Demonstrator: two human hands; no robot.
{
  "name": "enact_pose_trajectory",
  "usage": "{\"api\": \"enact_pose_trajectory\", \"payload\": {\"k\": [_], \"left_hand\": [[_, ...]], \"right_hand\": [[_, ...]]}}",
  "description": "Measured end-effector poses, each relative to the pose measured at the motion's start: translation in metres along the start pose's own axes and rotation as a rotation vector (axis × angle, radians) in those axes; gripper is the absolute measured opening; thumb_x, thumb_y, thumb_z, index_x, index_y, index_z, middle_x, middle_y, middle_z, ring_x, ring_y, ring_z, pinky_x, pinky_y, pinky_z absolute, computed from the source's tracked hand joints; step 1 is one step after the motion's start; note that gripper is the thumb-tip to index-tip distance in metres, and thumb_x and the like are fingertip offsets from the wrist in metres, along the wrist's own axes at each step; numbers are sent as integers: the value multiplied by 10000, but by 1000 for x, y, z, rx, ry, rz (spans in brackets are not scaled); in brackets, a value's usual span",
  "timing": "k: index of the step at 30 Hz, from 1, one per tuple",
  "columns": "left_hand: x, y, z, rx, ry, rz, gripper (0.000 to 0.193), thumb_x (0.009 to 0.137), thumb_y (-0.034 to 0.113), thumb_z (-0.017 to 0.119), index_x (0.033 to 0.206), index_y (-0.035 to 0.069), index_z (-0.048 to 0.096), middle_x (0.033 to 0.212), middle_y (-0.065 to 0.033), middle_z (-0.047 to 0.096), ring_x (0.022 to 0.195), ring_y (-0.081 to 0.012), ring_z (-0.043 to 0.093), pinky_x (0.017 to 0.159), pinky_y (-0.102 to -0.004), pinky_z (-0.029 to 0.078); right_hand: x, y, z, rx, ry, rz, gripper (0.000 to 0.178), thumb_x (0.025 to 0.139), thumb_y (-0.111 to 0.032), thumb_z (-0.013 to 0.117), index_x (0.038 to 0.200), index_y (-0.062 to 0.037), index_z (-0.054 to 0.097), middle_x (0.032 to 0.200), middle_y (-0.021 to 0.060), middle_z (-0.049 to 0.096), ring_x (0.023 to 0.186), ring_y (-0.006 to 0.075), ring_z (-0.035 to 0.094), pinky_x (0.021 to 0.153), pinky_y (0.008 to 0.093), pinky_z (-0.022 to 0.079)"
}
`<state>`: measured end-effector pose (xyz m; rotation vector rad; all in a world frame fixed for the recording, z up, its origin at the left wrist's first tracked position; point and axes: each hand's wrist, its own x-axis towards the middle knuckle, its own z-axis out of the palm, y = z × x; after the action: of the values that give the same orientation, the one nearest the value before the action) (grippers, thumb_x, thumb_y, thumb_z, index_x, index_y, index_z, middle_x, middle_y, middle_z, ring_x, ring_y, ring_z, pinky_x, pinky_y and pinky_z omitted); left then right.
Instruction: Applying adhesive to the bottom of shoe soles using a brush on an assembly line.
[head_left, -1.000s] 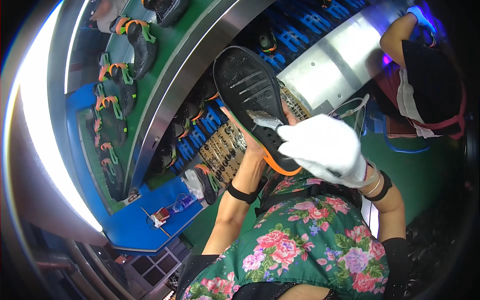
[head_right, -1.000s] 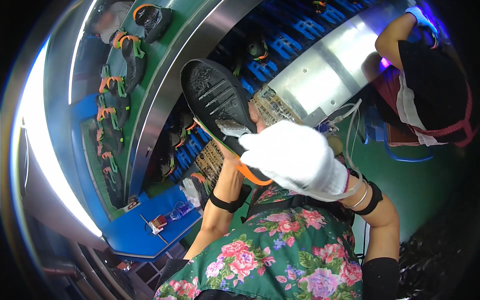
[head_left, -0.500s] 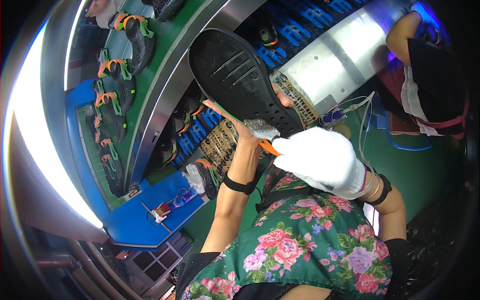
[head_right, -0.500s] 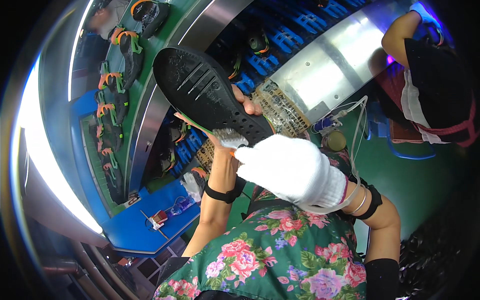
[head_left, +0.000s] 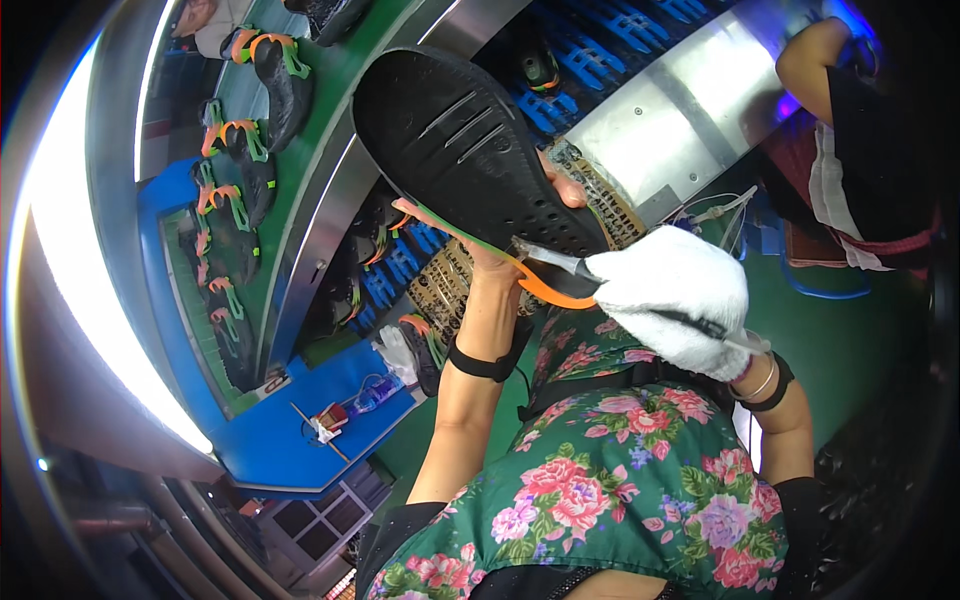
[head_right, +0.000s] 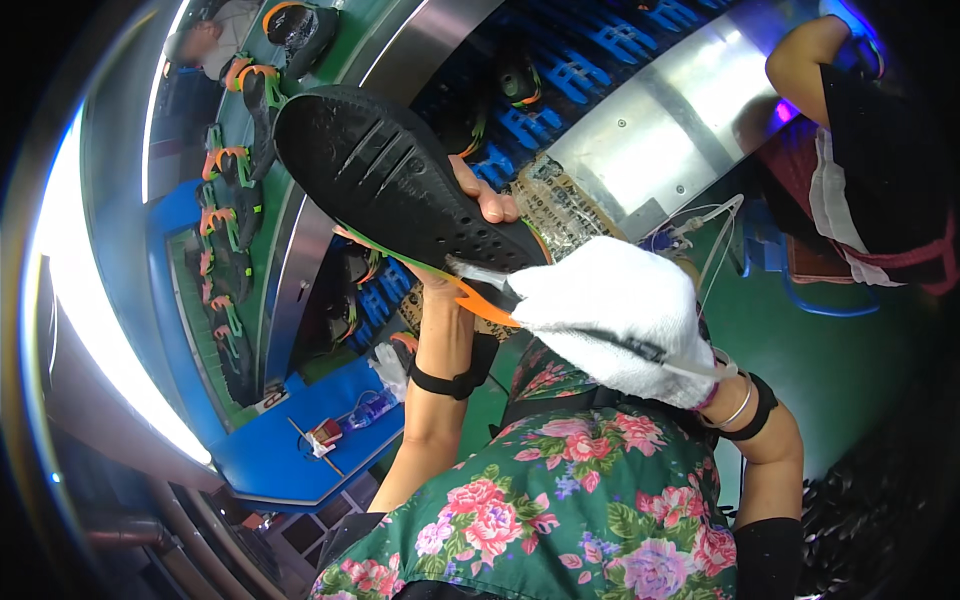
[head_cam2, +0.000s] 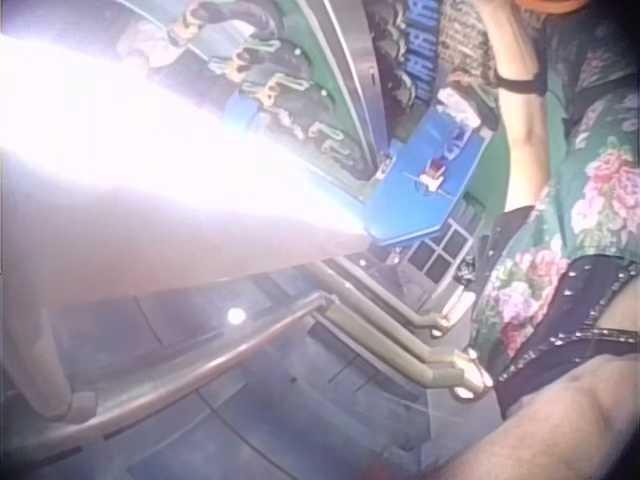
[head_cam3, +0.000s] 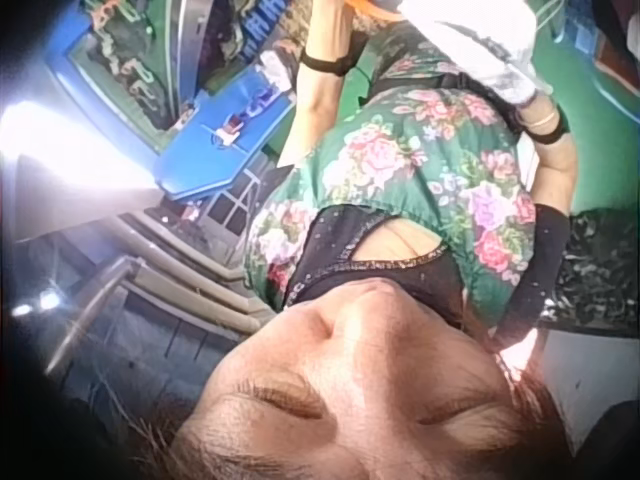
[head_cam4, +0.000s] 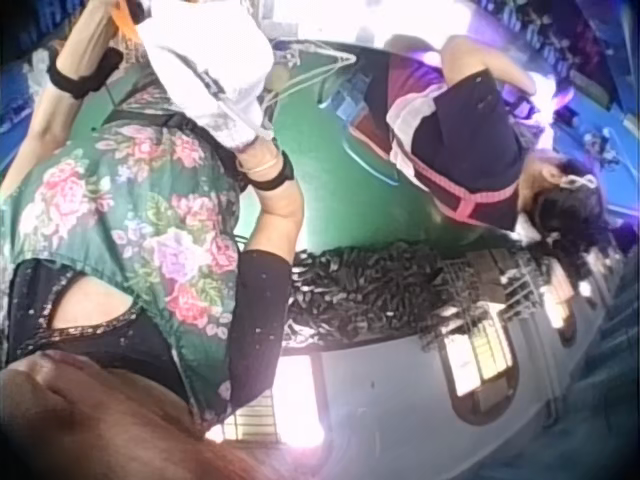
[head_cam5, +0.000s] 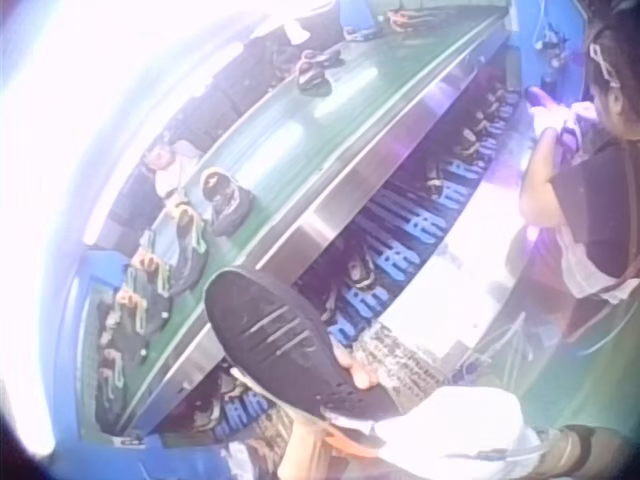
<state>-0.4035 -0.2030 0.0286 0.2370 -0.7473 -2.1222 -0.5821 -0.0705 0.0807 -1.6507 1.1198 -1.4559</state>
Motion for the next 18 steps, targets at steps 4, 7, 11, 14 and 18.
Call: {"api": "enact_pose_trajectory", "payload": {"k": [4, 7, 11, 14, 18], "left_hand": [[4, 5, -6, 57, -58, -17, 1123, 660, 964, 512, 1087, -74, 563, 965, -141, 602, 839, -312, 680, 824, -453, 523], [5, 1, -6, -39, -29, 6, 1126, 644, 959, 538, 1098, -70, 574, 979, -142, 606, 864, -322, 684, 841, -461, 520], [6, 4, -13, -50, -45, 6, 1149, 617, 967, 547, 1112, -69, 583, 978, -141, 606, 892, -334, 689, 846, -464, 512], [8, 3, -13, -3, 2, 11, 1119, 652, 949, 546, 1120, -66, 586, 984, -139, 609, 906, -342, 691, 842, -458, 506], [19, -1, 2, -65, -143, -33, 1102, 658, 934, 565, 1119, -67, 587, 975, -147, 627, 892, -352, 690, 835, -451, 504]], "right_hand": [[-5, 1, 7, -86, -22, -117, 255, 713, 6, 810, 951, -75, 767, 996, 139, 761, 851, 262, 721, 727, 357, 566], [-6, 3, 1, -2, 14, -32, 255, 711, 5, 811, 951, -71, 767, 1000, 133, 762, 843, 257, 719, 718, 350, 565], [-8, -3, -3, -61, 33, 29, 230, 712, 16, 808, 925, -62, 771, 1000, 129, 765, 829, 252, 716, 716, 348, 564], [-9, -2, -5, -58, -8, -22, 232, 733, 10, 803, 953, -57, 771, 1000, 132, 762, 832, 255, 715, 722, 353, 564], [-11, -2, -13, 24, 13, 94, 223, 732, 14, 794, 946, -45, 771, 1002, 133, 761, 830, 261, 715, 734, 355, 564]]}}
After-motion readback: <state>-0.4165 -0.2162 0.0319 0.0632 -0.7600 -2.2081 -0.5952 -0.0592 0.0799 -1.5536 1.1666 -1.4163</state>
